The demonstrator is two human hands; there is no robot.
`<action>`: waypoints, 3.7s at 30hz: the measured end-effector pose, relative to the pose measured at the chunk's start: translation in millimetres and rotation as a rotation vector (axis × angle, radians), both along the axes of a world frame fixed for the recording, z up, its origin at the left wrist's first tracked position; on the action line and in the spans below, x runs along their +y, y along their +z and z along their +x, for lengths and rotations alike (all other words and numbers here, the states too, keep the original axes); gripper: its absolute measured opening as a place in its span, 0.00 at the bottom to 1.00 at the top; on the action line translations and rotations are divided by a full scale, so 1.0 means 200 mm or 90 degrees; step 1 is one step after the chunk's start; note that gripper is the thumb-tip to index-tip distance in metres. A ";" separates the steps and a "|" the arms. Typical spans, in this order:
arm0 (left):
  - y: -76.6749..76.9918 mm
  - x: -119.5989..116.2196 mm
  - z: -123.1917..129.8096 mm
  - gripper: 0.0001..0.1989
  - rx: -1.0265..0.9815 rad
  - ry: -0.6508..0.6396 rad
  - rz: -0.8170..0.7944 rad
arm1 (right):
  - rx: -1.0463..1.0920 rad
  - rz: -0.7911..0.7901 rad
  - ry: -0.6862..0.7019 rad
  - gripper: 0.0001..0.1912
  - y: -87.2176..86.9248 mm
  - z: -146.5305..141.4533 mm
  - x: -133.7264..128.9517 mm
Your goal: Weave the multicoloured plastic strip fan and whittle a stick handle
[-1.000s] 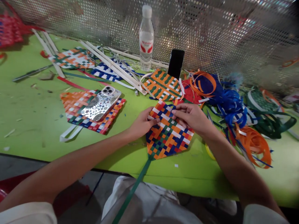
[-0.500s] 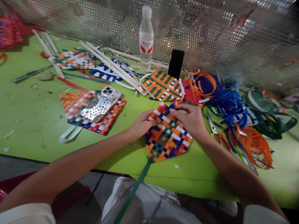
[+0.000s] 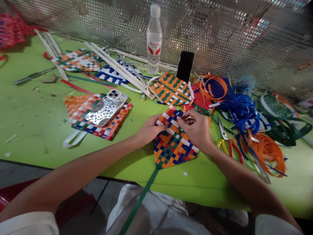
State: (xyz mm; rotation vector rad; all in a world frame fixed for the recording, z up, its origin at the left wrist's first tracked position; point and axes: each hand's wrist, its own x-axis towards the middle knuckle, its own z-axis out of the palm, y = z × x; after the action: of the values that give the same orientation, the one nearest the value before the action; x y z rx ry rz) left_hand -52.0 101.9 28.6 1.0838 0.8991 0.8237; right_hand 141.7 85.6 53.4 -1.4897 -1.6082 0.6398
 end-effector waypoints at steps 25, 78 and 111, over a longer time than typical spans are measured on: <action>-0.01 0.01 0.01 0.14 0.106 0.004 0.070 | -0.134 -0.111 0.126 0.13 0.08 0.07 0.04; 0.01 0.03 -0.03 0.12 0.170 -0.069 0.102 | 0.078 -0.194 0.149 0.28 0.01 0.12 0.09; 0.04 -0.02 -0.02 0.12 0.249 -0.025 0.187 | 0.080 -0.113 0.175 0.25 0.02 0.09 0.07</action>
State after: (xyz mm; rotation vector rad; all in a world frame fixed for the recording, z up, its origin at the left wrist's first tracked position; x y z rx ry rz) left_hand -55.1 98.3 36.6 1.5502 1.0990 0.7367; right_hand 159.5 99.9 57.9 -1.3332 -1.7077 1.0333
